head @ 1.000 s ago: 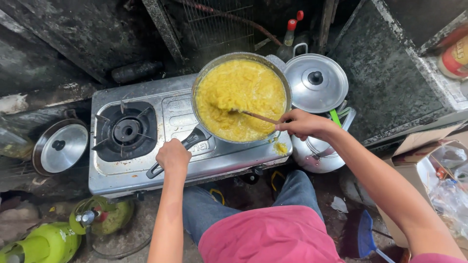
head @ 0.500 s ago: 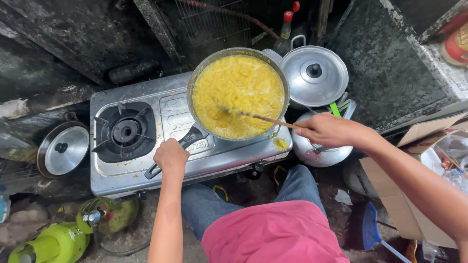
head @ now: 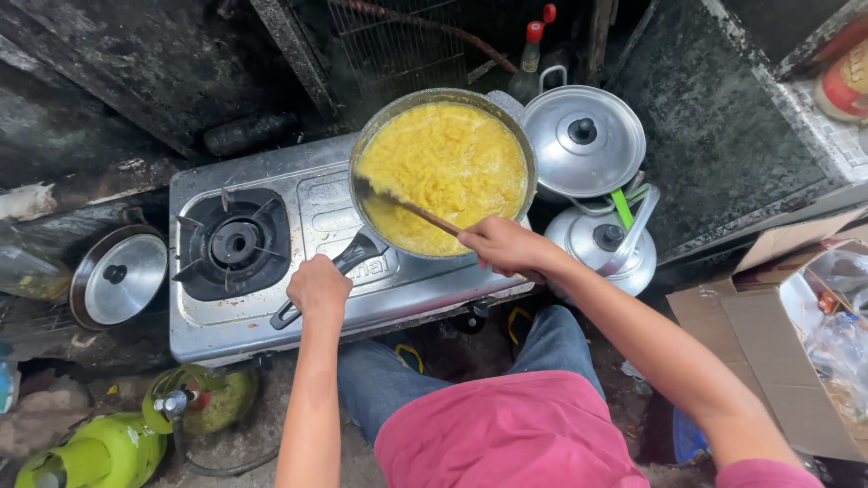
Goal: Stirring a thick yellow mixture in a pan on a gas stove using a wooden spatula to ensure even cooking.
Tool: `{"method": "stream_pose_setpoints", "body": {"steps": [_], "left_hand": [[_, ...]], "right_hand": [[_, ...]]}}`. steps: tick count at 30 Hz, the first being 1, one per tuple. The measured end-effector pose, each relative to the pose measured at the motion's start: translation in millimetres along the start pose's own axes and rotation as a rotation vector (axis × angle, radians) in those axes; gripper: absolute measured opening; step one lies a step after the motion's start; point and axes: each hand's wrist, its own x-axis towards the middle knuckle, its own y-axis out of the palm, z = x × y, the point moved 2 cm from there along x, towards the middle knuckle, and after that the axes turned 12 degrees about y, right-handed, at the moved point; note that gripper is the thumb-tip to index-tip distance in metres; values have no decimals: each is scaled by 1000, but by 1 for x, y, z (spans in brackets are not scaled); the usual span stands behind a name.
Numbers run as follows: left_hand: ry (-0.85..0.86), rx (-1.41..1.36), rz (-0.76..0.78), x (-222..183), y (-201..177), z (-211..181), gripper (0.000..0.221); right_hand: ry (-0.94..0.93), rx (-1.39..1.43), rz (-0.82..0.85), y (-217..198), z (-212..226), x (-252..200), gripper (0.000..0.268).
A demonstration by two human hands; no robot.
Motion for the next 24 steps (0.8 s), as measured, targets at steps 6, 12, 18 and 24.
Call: {"method": "stream_pose_setpoints", "body": {"steps": [6,12,18,24], "left_hand": [[-1,-19,16,0,-2,1,13],[-3,-29,33,4,5,5,14],[-102,29,198,5,2,3,25],[-104,46,222,3,-2,1,28]], "right_hand": [[86,363,-48,5,-22,40,57],[32,113,-56,-48,-3,-95,44],[270,-804,-369,-80,-43,-131,45],[85,-1325,-861,-100,-79,-84,60]]}}
